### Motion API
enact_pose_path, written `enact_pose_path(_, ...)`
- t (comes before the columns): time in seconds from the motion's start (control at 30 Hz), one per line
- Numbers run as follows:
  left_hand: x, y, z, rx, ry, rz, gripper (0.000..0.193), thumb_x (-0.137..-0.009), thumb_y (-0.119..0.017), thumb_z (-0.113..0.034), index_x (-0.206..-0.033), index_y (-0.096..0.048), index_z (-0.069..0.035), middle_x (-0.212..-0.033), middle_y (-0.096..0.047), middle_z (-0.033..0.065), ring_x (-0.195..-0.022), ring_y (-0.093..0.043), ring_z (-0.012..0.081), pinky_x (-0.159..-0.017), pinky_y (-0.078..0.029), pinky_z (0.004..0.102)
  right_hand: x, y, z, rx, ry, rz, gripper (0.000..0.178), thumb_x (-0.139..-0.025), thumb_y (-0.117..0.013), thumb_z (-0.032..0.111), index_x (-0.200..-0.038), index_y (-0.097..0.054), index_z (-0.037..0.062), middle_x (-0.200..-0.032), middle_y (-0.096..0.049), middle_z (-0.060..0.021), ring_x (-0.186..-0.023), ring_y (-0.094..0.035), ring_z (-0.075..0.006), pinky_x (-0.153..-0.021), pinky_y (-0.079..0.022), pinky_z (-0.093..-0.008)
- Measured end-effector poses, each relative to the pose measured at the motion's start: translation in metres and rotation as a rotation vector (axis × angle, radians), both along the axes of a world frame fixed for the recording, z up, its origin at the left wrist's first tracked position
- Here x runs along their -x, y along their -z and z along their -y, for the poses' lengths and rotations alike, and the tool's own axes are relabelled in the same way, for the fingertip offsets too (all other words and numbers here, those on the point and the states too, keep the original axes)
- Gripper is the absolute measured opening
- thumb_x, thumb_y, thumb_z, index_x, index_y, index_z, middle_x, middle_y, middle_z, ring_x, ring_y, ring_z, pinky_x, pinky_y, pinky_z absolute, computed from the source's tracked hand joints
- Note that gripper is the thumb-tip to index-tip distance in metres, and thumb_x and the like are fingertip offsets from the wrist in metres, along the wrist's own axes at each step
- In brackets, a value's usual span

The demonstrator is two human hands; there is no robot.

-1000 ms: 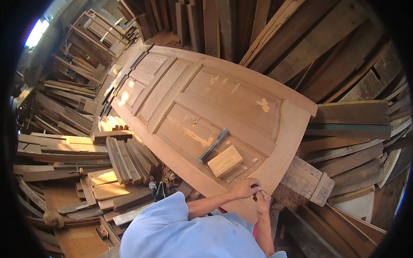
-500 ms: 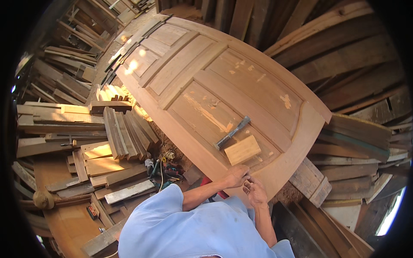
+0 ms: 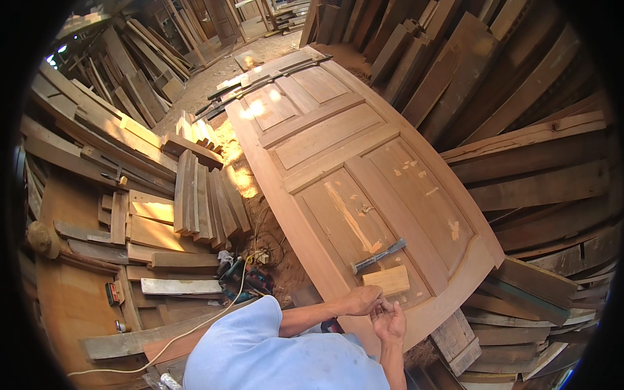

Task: The person works on a wooden door in a cluttered workshop, using a chisel and mallet to carve details. They move around the workspace, pick up tools, and adjust the door's position while continuing to shape the wood.

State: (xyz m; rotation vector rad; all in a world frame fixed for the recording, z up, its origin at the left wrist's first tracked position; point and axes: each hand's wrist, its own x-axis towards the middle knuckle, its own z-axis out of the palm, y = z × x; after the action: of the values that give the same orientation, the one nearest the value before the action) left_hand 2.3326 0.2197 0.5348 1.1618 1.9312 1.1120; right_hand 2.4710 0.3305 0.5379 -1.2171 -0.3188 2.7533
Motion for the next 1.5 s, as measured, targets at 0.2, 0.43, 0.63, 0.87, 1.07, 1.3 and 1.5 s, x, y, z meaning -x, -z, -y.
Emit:
enact_pose_path(0.2, 0.014, 0.000, 0.029, -0.042, 0.010, 0.088, 0.022, -0.093, -0.058, -0.020, -0.093, -0.051, 0.001, -0.093, -0.064, 0.0257, -0.090, -0.062, 0.0452, -0.073, -0.049, 0.0501, 0.018, -0.007, 0.024, 0.017, 0.043, 0.041, 0.064, -0.097, -0.048, 0.052, -0.103, -0.067, -0.0086, -0.099, -0.062, -0.0119, -0.093, -0.055, -0.0218, -0.092, -0.047, -0.0371)
enact_pose_path(0.43, 0.025, 0.005, 0.046, 0.028, 0.035, 0.114, 0.024, -0.095, -0.057, -0.023, -0.096, -0.052, 0.000, -0.091, -0.064, 0.0250, -0.088, -0.062, 0.0451, -0.072, -0.049, 0.0498, 0.025, -0.001, 0.038, 0.025, 0.061, 0.037, 0.068, -0.097, -0.045, 0.055, -0.102, -0.066, -0.0100, -0.097, -0.063, -0.0129, -0.089, -0.057, -0.0229, -0.089, -0.048, -0.0367)
enact_pose_path(0.63, 0.014, 0.005, 0.058, 0.019, -0.047, 0.074, 0.022, -0.094, -0.059, -0.021, -0.095, -0.052, 0.000, -0.086, -0.062, 0.0231, -0.082, -0.061, 0.0438, -0.069, -0.048, 0.0490, 0.014, 0.017, 0.037, -0.016, 0.030, -0.005, 0.063, -0.096, -0.049, 0.053, -0.098, -0.068, -0.0068, -0.098, -0.065, -0.0109, -0.088, -0.058, -0.0217, -0.086, -0.049, -0.0364)
enact_pose_path(0.87, -0.013, 0.021, 0.058, -0.053, -0.342, 0.319, 0.029, -0.092, -0.065, -0.026, -0.092, -0.054, 0.000, -0.084, -0.065, 0.0218, -0.078, -0.064, 0.0374, -0.066, -0.049, 0.0454, 0.008, -0.003, 0.039, -0.425, -0.281, 0.070, 0.037, -0.097, -0.058, 0.037, -0.105, -0.068, 0.0027, -0.099, -0.064, -0.0038, -0.089, -0.056, -0.0150, -0.081, -0.046, -0.0321)
enact_pose_path(1.07, -0.032, 0.036, 0.069, -0.018, -0.603, 0.894, 0.032, -0.096, -0.064, -0.034, -0.086, -0.058, -0.004, -0.076, -0.061, 0.0061, -0.055, -0.052, 0.0122, -0.047, -0.040, 0.0293, 0.016, -0.011, 0.048, -1.005, -0.712, 0.011, 0.039, -0.096, -0.059, 0.028, -0.125, -0.064, 0.0014, -0.105, -0.063, -0.0068, -0.096, -0.056, -0.0168, -0.081, -0.048, -0.0331)
enact_pose_path(1.3, -0.042, 0.042, 0.111, -0.327, -0.830, 1.387, 0.022, -0.099, -0.060, -0.028, -0.088, -0.062, -0.009, -0.077, -0.058, -0.0018, -0.066, -0.057, 0.0104, -0.060, -0.054, 0.0266, 0.036, -0.018, 0.071, -1.820, -1.068, -0.317, 0.047, -0.093, -0.061, 0.022, -0.135, -0.056, 0.0020, -0.126, -0.052, -0.0215, -0.112, -0.055, -0.0319, -0.094, -0.047, -0.0390)
enact_pose_path(1.5, -0.039, 0.031, 0.133, -0.492, -0.912, 1.290, 0.018, -0.100, -0.057, -0.023, -0.090, -0.060, -0.008, -0.080, -0.059, 0.0002, -0.067, -0.058, 0.0116, -0.065, -0.055, 0.0293, 0.050, -0.023, 0.083, -1.778, -1.130, -0.442, 0.052, -0.091, -0.064, 0.018, -0.140, -0.053, 0.0061, -0.126, -0.052, -0.0188, -0.107, -0.057, -0.0300, -0.091, -0.049, -0.0384)
